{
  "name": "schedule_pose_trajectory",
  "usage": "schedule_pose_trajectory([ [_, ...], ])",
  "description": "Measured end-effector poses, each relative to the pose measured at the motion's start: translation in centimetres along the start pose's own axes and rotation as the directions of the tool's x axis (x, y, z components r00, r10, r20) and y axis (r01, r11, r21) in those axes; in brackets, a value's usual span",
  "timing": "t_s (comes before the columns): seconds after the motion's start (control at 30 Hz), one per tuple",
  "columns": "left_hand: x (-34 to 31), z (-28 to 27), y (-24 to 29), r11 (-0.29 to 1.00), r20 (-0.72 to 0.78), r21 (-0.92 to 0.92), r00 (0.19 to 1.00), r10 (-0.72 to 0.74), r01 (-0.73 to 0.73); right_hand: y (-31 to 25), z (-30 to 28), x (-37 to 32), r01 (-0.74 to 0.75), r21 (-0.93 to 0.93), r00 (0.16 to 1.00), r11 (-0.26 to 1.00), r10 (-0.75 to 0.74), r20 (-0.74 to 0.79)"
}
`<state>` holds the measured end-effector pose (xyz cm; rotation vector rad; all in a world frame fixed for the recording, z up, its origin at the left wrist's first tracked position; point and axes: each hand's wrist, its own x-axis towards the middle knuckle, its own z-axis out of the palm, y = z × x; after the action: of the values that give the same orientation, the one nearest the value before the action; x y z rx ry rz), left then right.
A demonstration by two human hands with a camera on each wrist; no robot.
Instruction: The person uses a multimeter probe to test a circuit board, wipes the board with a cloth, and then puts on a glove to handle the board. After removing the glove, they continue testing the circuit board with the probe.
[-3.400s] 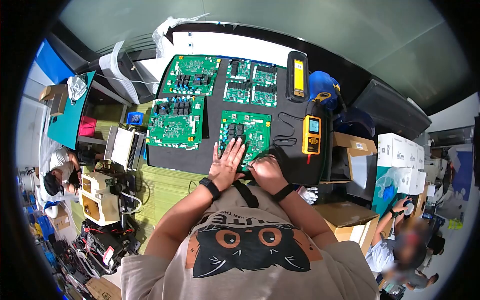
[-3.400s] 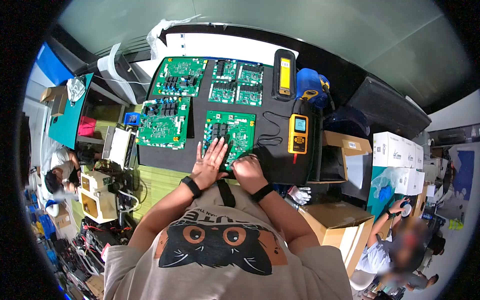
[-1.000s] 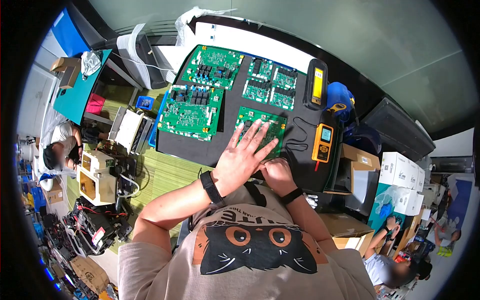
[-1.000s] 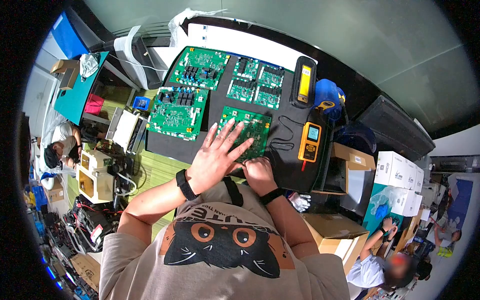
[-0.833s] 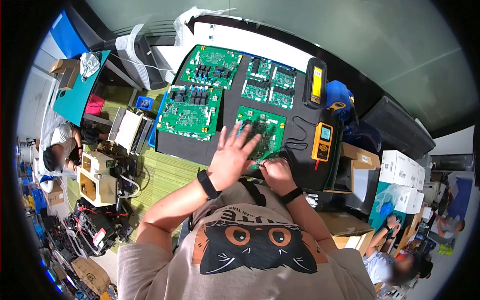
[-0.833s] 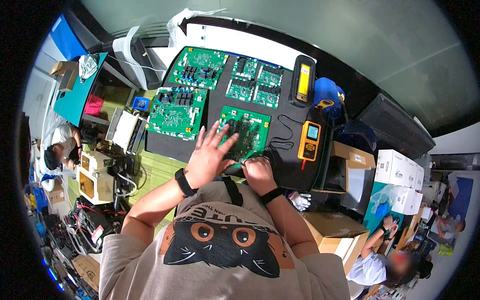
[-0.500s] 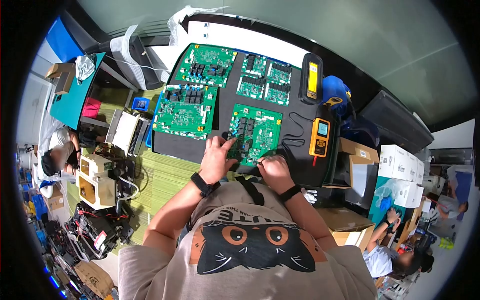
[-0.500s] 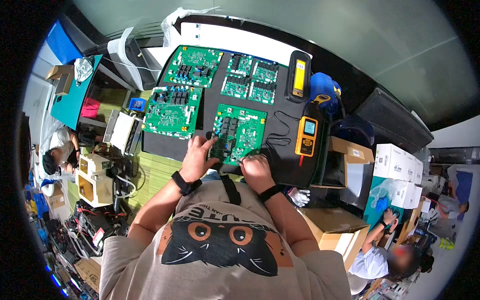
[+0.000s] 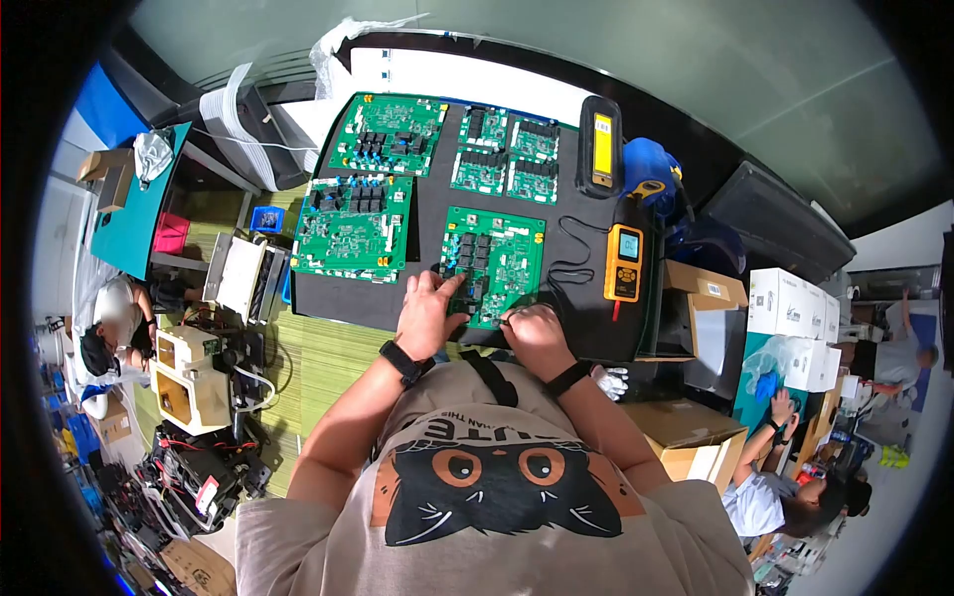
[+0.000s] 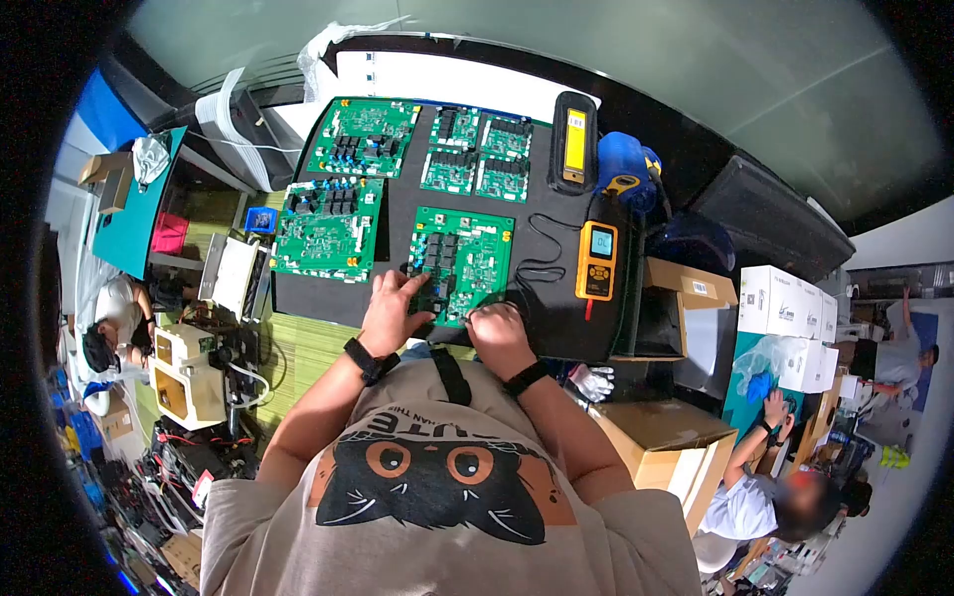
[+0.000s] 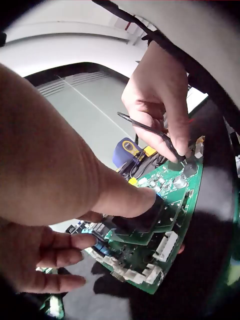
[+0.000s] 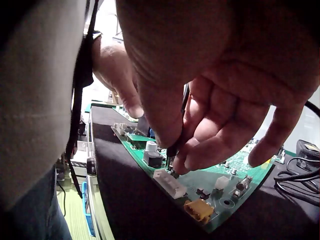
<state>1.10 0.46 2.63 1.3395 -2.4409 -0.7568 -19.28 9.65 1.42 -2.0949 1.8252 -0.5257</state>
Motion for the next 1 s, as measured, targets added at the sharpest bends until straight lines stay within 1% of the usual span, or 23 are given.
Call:
schedule_pose_trajectory([
  [0.1, 0.18, 0.34, -0.05, 1.000, -0.026, 0.010, 1.000, 0.013, -0.013, 0.12, 0.21, -0.02, -0.001, -0.014, 1.000, 1.000, 0.001, -0.013],
  [0.23, 0.45, 0.13, 0.17, 1.000, -0.013, 0.020, 1.000, -0.007, 0.007, 0.09, 0.21, 0.06, 0.006, -0.013, 1.000, 1.000, -0.006, -0.029],
  [0.3, 0.50, 0.04, 0.25, 0.996, -0.004, 0.085, 1.000, -0.017, 0.018, 0.06, 0.23, 0.06, 0.007, -0.017, 1.000, 1.000, -0.007, -0.024],
  [0.5, 0.52, -0.09, 0.30, 0.988, -0.005, 0.152, 1.000, 0.001, 0.000, 0.15, 0.32, 0.08, 0.044, -0.024, 0.997, 0.999, -0.045, -0.070],
  [0.7, 0.57, -0.17, 0.29, 0.983, 0.030, 0.185, 0.999, -0.012, 0.006, 0.19, 0.42, 0.13, 0.065, -0.051, 0.994, 0.997, -0.069, -0.088],
  [0.8, 0.53, -0.06, 0.07, 0.983, 0.021, 0.182, 1.000, -0.008, 0.004, 0.28, 0.55, 0.15, 0.076, -0.063, 0.994, 0.995, -0.080, -0.071],
  [1.0, 0.43, 0.00, 0.04, 0.983, 0.022, 0.182, 1.000, -0.013, 0.008, 0.59, 1.04, 0.22, 0.093, -0.083, 0.991, 0.992, -0.100, -0.084],
])
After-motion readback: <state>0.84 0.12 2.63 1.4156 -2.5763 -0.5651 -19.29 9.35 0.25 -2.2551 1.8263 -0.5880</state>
